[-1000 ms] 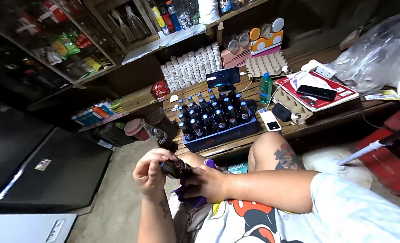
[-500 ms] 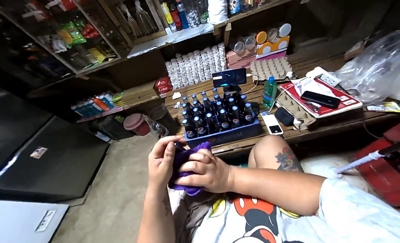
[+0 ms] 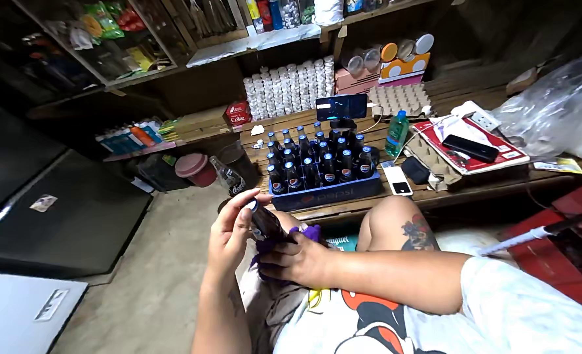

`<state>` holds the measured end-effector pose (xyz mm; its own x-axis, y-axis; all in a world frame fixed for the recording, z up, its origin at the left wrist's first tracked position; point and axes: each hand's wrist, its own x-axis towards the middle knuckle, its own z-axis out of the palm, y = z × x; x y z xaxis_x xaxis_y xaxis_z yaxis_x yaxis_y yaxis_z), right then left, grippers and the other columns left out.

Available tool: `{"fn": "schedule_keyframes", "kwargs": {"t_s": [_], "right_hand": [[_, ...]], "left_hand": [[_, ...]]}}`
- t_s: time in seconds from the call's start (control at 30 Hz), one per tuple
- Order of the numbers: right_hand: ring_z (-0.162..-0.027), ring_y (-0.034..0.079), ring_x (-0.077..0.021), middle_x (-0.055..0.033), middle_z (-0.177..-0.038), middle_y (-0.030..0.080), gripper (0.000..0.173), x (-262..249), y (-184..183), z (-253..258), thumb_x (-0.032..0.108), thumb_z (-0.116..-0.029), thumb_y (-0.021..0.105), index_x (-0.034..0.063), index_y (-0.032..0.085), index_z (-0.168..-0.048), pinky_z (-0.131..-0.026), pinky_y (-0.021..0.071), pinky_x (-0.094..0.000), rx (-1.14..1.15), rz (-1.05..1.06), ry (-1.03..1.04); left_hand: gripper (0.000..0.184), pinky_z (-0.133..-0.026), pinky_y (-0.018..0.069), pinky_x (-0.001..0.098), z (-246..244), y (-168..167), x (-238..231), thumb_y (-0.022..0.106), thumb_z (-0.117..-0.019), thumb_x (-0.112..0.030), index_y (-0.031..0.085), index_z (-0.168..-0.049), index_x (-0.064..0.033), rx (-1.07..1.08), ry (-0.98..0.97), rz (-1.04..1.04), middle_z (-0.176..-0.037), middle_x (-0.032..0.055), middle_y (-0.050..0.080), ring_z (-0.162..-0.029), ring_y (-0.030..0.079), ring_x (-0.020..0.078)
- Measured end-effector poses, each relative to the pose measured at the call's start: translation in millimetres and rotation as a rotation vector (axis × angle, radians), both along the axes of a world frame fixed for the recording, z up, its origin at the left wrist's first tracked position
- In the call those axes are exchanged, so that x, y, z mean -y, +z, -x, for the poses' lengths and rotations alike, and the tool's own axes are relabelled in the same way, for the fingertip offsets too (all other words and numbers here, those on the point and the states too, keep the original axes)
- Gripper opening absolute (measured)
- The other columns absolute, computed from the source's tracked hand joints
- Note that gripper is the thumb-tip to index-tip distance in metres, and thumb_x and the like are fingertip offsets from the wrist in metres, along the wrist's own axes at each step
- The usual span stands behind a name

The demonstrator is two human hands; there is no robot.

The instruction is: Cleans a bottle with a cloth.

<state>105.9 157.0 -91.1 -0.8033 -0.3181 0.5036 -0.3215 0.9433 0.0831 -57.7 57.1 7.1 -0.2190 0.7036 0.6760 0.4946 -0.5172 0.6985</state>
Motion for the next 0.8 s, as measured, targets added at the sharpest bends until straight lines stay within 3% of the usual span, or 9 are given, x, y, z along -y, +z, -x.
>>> {"fn": "schedule_keyframes", "kwargs": {"t_s": [0.27, 0.43, 0.67, 0.8], "right_hand": [[-0.121, 0.062, -0.0281, -0.0017, -0.134, 0.067, 0.041, -3.1, 1.7, 0.9, -0.003, -0.0893, 0.063, 0.0229, 0.074, -0.12, -0.092, 0.0531, -0.0508, 0.111, 0.138, 0.064], [-0.129, 0.057, -0.0307, -0.0035, -0.139, 0.063, 0.042, -7.8, 4.9, -2.1, -0.001, -0.0912, 0.063, 0.0229, 0.071, -0.125, -0.099, 0.0502, -0.0555, 0.175, 0.194, 0.054], [-0.125, 0.06, -0.0297, -0.0022, -0.135, 0.066, 0.039, -9.5, 6.4, -6.6, 0.001, -0.0924, 0.063, 0.0269, 0.073, -0.12, -0.097, 0.0504, -0.0505, 0.072, 0.193, 0.155], [-0.124, 0.06, -0.0297, -0.0035, -0.132, 0.068, 0.037, -8.9, 14.6, -5.7, 0.006, -0.0935, 0.064, 0.0294, 0.073, -0.121, -0.1, 0.048, -0.0482, -0.173, 0.264, 0.158]], "left_hand": [[0.031, -0.095, 0.0571, 0.0295, -2.1, -1.9, -0.1, 0.053, -0.1065, -0.034, 0.068, -0.128, -0.0171, 0.05, -0.023, -0.109, -0.115, 0.0007, 0.075, -0.106, 0.071, 0.0133], [0.026, -0.095, 0.0571, 0.029, -10.8, 6.8, 1.2, 0.056, -0.1056, -0.031, 0.07, -0.125, -0.0196, -0.015, 0.069, -0.177, -0.116, -0.0022, 0.074, -0.107, 0.07, 0.0122], [0.023, -0.085, 0.0595, 0.0249, -0.1, -5.5, -13.8, 0.06, -0.1037, -0.033, 0.069, -0.12, -0.0207, 0.049, 0.224, -0.155, -0.107, -0.0079, 0.075, -0.094, 0.071, 0.0064], [0.023, -0.083, 0.0593, 0.024, 8.9, -5.4, -18.3, 0.059, -0.1038, -0.033, 0.068, -0.121, -0.0192, 0.069, 0.241, -0.132, -0.104, -0.0087, 0.074, -0.091, 0.07, 0.0048]]}}
